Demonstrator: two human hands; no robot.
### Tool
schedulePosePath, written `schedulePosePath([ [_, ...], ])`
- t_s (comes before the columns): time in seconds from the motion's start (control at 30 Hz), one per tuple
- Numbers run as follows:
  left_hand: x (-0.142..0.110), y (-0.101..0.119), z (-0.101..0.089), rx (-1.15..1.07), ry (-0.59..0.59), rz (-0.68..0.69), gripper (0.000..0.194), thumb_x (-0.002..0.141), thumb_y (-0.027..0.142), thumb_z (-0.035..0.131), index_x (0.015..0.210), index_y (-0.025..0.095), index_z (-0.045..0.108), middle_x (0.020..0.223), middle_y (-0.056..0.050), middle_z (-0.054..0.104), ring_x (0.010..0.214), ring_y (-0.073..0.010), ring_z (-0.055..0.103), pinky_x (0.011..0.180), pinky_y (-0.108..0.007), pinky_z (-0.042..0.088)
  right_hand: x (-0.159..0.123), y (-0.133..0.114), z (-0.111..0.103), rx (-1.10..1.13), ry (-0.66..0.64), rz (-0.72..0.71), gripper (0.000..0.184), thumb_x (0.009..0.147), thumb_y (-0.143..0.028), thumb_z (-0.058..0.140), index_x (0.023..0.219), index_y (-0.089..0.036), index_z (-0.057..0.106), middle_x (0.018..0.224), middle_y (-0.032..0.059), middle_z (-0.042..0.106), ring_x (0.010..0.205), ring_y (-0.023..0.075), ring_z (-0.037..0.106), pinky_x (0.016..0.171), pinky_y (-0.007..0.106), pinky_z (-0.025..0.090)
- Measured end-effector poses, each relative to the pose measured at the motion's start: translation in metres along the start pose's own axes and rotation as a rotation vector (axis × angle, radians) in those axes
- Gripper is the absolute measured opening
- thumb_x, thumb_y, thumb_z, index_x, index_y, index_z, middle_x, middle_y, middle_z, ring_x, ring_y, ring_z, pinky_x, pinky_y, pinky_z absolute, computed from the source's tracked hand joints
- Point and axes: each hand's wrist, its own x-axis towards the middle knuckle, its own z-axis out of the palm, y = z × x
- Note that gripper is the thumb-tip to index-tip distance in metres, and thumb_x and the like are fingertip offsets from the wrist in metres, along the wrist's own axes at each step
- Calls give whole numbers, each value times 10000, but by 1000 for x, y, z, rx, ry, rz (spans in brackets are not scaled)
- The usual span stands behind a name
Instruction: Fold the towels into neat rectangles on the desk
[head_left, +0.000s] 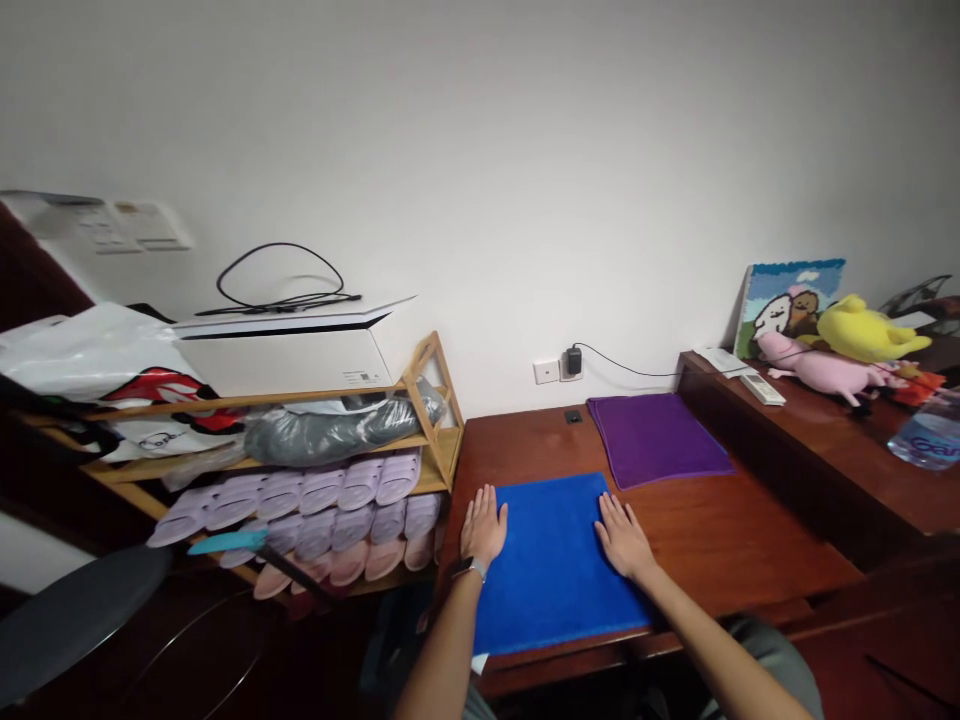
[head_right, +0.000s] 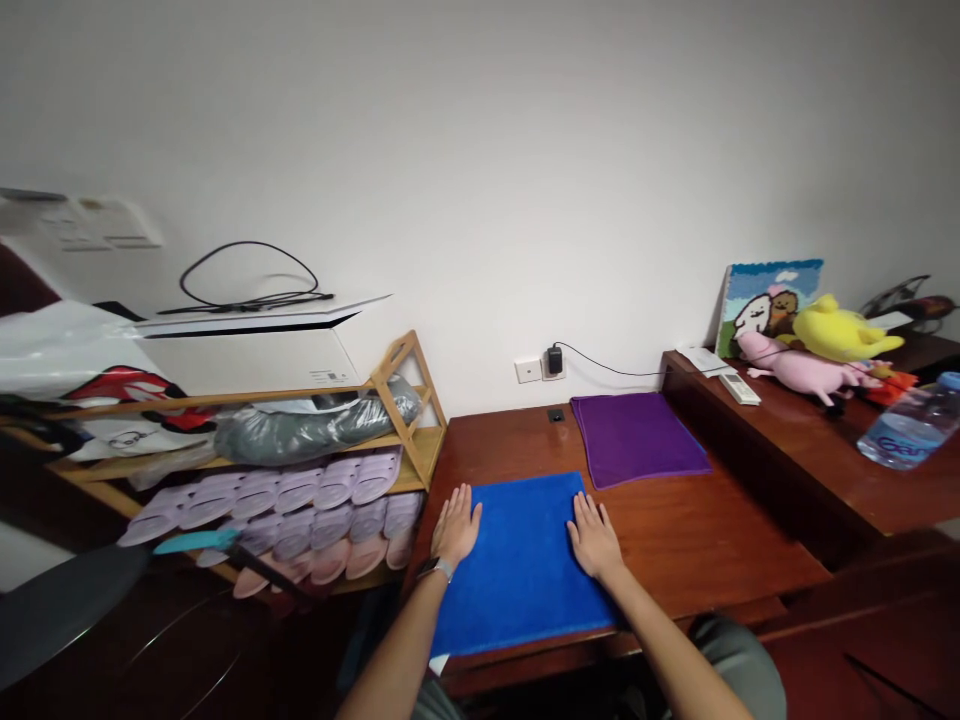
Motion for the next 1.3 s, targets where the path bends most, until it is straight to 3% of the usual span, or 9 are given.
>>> schedulePosePath([
  [0.13,-1,-2,-10,21,8,17,634,1077,421,246,1600,104,412,1662,-151,409,1563,-276,342,1284,-485,265,-12,-1,-1,14,-28,12,681,1082,-461,175,1668,-117,229,1728,87,221,1612,239,185,1311,474,150],
  [0.23,-3,14,-19,36,21,72,612,1076,383,255,1592,105,429,1667,-139,404,1572,-260,323,1302,-469,231,-12,-5,-6,23,-46,27,683,1080,-445,180,1665,-94,213,1728,90,202,1614,244,173,1315,480,135],
  [0.3,-9,45,-20,19,33,166,603,1084,373,236,1594,117,429,1672,-123,400,1576,-242,313,1308,-456,220,-10,-6,-9,27,-47,28,684,1079,-444,182,1663,-87,208,1729,87,192,1614,244,173,1316,480,135],
  [0.47,-35,162,-1,-127,-34,426,625,1102,442,186,1645,167,327,1697,-84,353,1589,-215,277,1307,-451,249,-11,-4,-8,14,-34,13,662,1074,-405,195,1659,-98,234,1723,78,210,1612,233,178,1316,464,151],
  [0.57,-44,192,9,-157,-113,423,643,1100,468,169,1661,174,279,1706,-85,330,1596,-222,254,1311,-458,242,-10,-1,-4,-6,-37,-3,638,1065,-338,195,1658,-109,248,1722,73,220,1611,221,179,1315,448,152],
  [0.63,-46,176,9,-136,-131,364,663,1095,496,175,1661,168,281,1702,-97,333,1595,-242,257,1311,-481,237,-10,0,-2,-2,-28,-4,645,1070,-369,204,1658,-107,248,1721,80,223,1609,227,191,1314,450,157],
  [0.83,-54,48,-4,1,-32,50,709,1081,519,197,1630,96,348,1680,-158,351,1579,-291,297,1293,-512,253,-9,1,1,21,-2,15,665,1079,-432,210,1663,-115,243,1720,88,236,1607,234,204,1311,465,165],
  [0.9,-60,21,-6,31,-1,0,716,1078,507,198,1621,69,356,1679,-169,349,1577,-283,305,1296,-487,244,-9,-1,-1,21,-12,21,668,1079,-426,207,1660,-98,242,1719,92,238,1608,236,201,1312,469,163],
  [1.3,-62,16,0,45,49,-14,740,1070,514,199,1587,27,407,1665,-185,373,1565,-280,339,1293,-470,252,-43,0,-2,9,34,29,677,1088,-456,179,1658,-101,262,1718,86,250,1606,234,210,1312,462,171],
])
